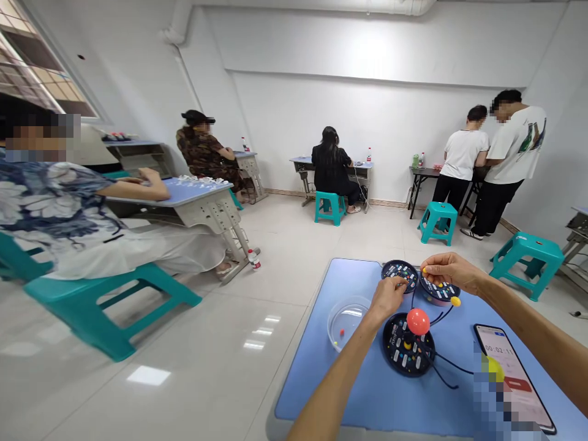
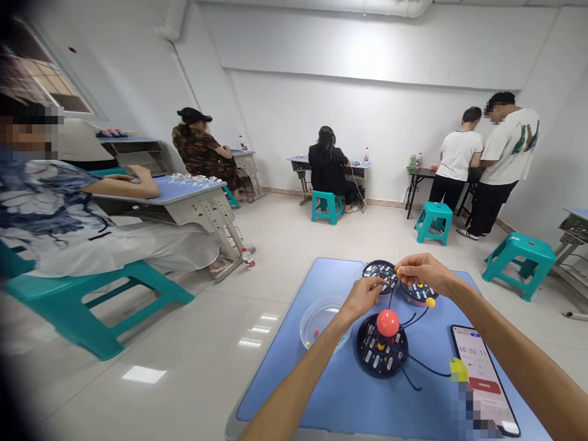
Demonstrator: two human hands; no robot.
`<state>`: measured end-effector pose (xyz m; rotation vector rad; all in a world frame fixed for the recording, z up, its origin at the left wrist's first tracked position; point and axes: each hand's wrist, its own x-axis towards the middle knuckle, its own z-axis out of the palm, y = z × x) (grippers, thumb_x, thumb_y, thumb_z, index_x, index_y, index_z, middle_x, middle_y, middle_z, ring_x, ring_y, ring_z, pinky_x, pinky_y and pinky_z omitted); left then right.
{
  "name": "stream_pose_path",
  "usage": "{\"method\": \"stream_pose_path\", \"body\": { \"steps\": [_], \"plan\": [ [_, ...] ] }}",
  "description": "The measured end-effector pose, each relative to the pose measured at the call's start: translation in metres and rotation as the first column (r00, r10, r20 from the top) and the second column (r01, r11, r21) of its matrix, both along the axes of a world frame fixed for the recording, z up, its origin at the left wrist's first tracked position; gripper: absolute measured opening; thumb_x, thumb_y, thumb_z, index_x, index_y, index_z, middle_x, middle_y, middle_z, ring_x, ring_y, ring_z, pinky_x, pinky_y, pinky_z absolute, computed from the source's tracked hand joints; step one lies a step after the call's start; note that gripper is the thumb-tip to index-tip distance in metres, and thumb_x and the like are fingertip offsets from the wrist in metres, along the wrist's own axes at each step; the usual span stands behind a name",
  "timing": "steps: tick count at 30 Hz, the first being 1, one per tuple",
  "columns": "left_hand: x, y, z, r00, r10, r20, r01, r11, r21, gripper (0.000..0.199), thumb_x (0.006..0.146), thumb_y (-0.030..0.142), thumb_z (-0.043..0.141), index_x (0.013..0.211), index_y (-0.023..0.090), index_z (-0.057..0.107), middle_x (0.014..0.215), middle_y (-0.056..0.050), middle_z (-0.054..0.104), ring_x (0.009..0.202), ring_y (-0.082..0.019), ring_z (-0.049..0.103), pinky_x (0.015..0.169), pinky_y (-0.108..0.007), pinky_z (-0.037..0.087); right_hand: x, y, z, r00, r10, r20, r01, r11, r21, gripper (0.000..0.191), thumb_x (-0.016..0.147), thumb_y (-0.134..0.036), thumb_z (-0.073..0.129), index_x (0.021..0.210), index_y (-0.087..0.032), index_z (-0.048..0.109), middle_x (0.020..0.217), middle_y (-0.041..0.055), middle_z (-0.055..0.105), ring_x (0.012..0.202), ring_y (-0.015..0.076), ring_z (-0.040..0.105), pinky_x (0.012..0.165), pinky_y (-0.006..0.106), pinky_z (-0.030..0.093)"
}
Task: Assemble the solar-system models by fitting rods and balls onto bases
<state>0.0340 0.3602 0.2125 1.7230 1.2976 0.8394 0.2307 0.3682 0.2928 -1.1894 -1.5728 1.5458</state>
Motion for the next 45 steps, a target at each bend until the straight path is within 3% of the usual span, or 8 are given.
{"method": "stream_pose_path", "body": {
  "steps": [4,9,15,20,24,28,34,45],
  "plan": [
    [0.013,0.010,-0.010,1.000,-0.028,0.004,0.028,0.999,-0.037,0.032,0.085,0.020,0.050,0.107,0.016,0.073,0.048,0.003,0.054,0.054,-0.014,0.056,0.062,-0.024,0.045,0.010,0.000,-0.008,0.999,0.008,-0.037,-0.009,0.999,-0.044,0.036,0.066,-0.040,0.082,0.086,-0.012,0.072,0.072,0.0035,0.069,0.060,0.0108,0.058,0.056,0.024,0.043],
    [0.023,0.016,-0.019,0.998,-0.046,0.040,0.048,0.998,-0.051,0.031,0.083,0.018,0.053,0.105,0.015,0.075,0.044,0.003,0.053,0.050,-0.015,0.055,0.064,-0.026,0.047,0.015,0.004,-0.018,0.996,0.000,-0.090,-0.004,0.999,-0.050,0.036,0.064,-0.039,0.084,0.086,-0.012,0.073,0.073,0.0033,0.069,0.063,0.0110,0.058,0.064,0.027,0.047],
    [0.030,0.018,-0.026,0.995,-0.038,0.091,0.044,0.996,-0.072,0.027,0.080,0.013,0.056,0.096,0.014,0.077,0.041,0.005,0.048,0.045,-0.013,0.051,0.060,-0.026,0.045,0.014,0.006,-0.021,0.998,-0.036,-0.058,0.032,0.996,-0.078,0.034,0.061,-0.037,0.084,0.082,-0.013,0.074,0.069,0.0026,0.067,0.061,0.0117,0.057,0.064,0.028,0.047],
    [0.034,0.018,-0.028,0.990,-0.055,0.134,0.067,0.994,-0.085,0.022,0.080,0.012,0.055,0.088,0.013,0.076,0.041,0.006,0.047,0.042,-0.011,0.046,0.053,-0.023,0.040,0.014,0.010,-0.024,0.997,-0.036,0.062,0.035,0.999,0.007,0.032,0.063,-0.037,0.080,0.082,-0.013,0.074,0.069,0.0022,0.067,0.060,0.0122,0.056,0.062,0.028,0.045],
    [0.035,0.017,-0.029,0.988,-0.061,0.143,0.072,0.995,-0.068,0.021,0.082,0.014,0.056,0.068,0.014,0.072,0.041,0.004,0.048,0.043,-0.011,0.047,0.053,-0.023,0.039,0.014,0.018,-0.034,0.980,-0.024,0.196,-0.001,0.992,0.125,0.027,0.066,-0.034,0.072,0.083,-0.014,0.072,0.065,0.0005,0.065,0.060,0.0135,0.056,0.059,0.028,0.045],
    [0.034,0.017,-0.030,0.988,-0.066,0.141,0.074,0.996,-0.050,0.030,0.082,0.018,0.057,0.053,0.015,0.063,0.040,0.004,0.048,0.042,-0.010,0.046,0.052,-0.024,0.037,0.011,0.026,-0.045,0.946,0.017,0.325,-0.092,0.972,0.217,0.020,0.068,-0.029,0.064,0.080,-0.015,0.068,0.058,-0.0015,0.061,0.057,0.0138,0.055,0.055,0.027,0.044],
    [0.033,0.015,-0.030,0.987,-0.067,0.146,0.073,0.997,-0.035,0.031,0.083,0.018,0.057,0.052,0.016,0.062,0.040,0.003,0.048,0.042,-0.010,0.046,0.051,-0.023,0.036,0.002,0.026,-0.049,0.867,0.026,0.497,-0.216,0.919,0.329,0.020,0.069,-0.017,0.054,0.078,-0.016,0.071,0.060,-0.0002,0.063,0.058,0.0140,0.056,0.054,0.025,0.041],
    [0.034,0.015,-0.031,0.984,-0.061,0.166,0.070,0.996,-0.048,0.031,0.085,0.024,0.060,0.055,0.015,0.065,0.040,0.003,0.049,0.040,-0.010,0.047,0.047,-0.022,0.035,0.005,0.039,-0.063,0.861,0.109,0.497,-0.265,0.930,0.255,0.021,0.074,-0.021,0.053,0.080,-0.015,0.072,0.062,0.0016,0.065,0.056,0.0146,0.058,0.056,0.025,0.047]
  ]
}}
